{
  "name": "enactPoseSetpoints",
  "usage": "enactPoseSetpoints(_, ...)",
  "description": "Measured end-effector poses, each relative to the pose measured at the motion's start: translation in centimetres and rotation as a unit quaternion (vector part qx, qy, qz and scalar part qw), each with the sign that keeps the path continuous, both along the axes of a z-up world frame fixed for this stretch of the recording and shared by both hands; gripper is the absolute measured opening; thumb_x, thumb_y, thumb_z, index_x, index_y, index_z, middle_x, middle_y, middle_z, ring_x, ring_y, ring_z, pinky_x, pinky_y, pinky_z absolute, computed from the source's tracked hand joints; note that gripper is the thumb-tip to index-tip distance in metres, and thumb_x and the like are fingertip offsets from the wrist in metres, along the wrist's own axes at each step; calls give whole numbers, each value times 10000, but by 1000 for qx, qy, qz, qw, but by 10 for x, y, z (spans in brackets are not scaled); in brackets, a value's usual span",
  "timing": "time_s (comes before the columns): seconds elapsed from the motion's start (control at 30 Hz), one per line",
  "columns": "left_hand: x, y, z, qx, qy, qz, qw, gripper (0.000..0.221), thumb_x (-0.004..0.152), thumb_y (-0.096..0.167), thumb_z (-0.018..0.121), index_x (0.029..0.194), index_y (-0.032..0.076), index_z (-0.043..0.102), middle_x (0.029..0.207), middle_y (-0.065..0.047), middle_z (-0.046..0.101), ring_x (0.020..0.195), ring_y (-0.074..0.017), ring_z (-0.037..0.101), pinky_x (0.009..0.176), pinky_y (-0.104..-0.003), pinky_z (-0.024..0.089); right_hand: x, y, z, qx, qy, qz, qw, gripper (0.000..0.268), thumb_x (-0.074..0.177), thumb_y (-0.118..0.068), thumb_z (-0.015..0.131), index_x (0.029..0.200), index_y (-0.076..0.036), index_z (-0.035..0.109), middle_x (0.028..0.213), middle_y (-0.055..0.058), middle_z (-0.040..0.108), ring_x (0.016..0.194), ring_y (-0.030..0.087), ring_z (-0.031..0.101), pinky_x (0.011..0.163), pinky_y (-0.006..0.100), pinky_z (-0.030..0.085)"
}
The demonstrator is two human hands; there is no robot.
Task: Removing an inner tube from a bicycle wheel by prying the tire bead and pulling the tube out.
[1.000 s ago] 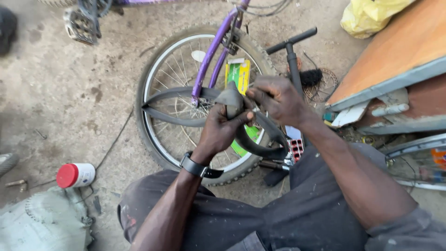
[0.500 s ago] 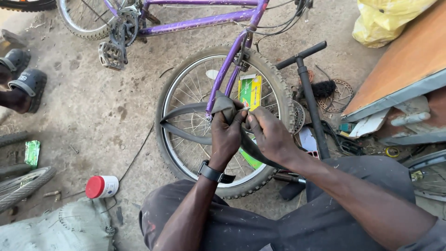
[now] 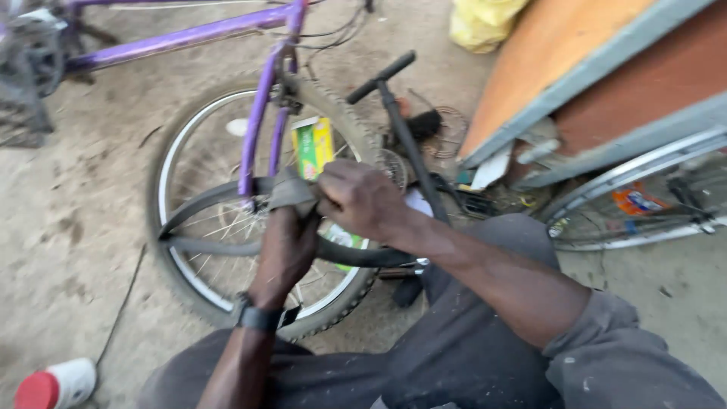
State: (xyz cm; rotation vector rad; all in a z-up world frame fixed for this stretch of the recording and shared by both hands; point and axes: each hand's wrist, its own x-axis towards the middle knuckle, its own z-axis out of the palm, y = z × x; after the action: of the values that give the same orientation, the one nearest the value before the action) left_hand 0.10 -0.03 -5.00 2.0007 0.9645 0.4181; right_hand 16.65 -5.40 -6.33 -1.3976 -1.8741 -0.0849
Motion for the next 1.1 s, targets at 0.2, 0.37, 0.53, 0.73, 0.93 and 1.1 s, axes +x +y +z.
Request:
enactPoseSetpoints(0.2, -10, -7, -9, 24, -56, -5, 998, 180, 919, 23, 682, 922, -151, 635, 757, -406, 571, 755, -505, 643, 595, -533, 422, -4, -7, 8, -30, 35, 22, 999, 116, 964, -132, 647, 903, -45, 601, 797, 134, 559, 778, 398, 659, 651, 473, 549)
enactPoseSetpoints(0.37, -17, -9, -16, -28, -129, 102, 986, 148, 939, 131, 827, 915, 37, 715, 682, -89, 638, 671, -153, 642, 608, -317, 497, 13, -1, 7, -116, 234, 120, 958, 95, 1041, -165, 625, 1099, -94, 650, 887, 93, 631, 892, 343, 707, 800, 414, 567)
enactPoseSetpoints(0.53, -13, -6, 15, -99, -277, 124, 948, 118, 946, 30, 746, 906, 54, 637, 841, -31, 643, 742, -128, 648, 657, -262, 626, 170, 29, -107, -191, 246, -116, 943, 307, 1049, -415, 543, 889, -155, 567, 759, -27, 524, 681, 98, 487, 603, 317, 366)
enactPoseSetpoints(0.73, -4, 16, 33, -132, -361, 145, 912, 80, 901, 119, 748, 874, 89, 679, 684, -4, 630, 616, -91, 603, 554, -229, 483, 245, 5, -266, -417, 6, -275, 866, 307, 948, -328, 601, 711, -134, 583, 704, 145, 643, 709, 310, 624, 624, 502, 440)
enactPoseSetpoints(0.93, -8, 22, 38, -166, -407, 128, 889, 191, 888, 121, 688, 706, 111, 633, 618, -15, 640, 520, -65, 515, 493, -215, 404, 147, 8, -156, -320, 14, -59, 945, 196, 1041, -173, 640, 1170, -34, 693, 1070, 153, 708, 959, 300, 654, 811, 428, 478)
enactPoseSetpoints(1.1, 0, 7, 25, -168, -409, 94, 892, 299, 937, 68, 666, 705, 148, 495, 609, 8, 519, 548, -61, 450, 545, -244, 390, 77, 1, -43, -411, 19, 73, 909, 257, 1103, -199, 599, 1261, -3, 650, 1137, 134, 679, 1018, 278, 625, 821, 424, 449)
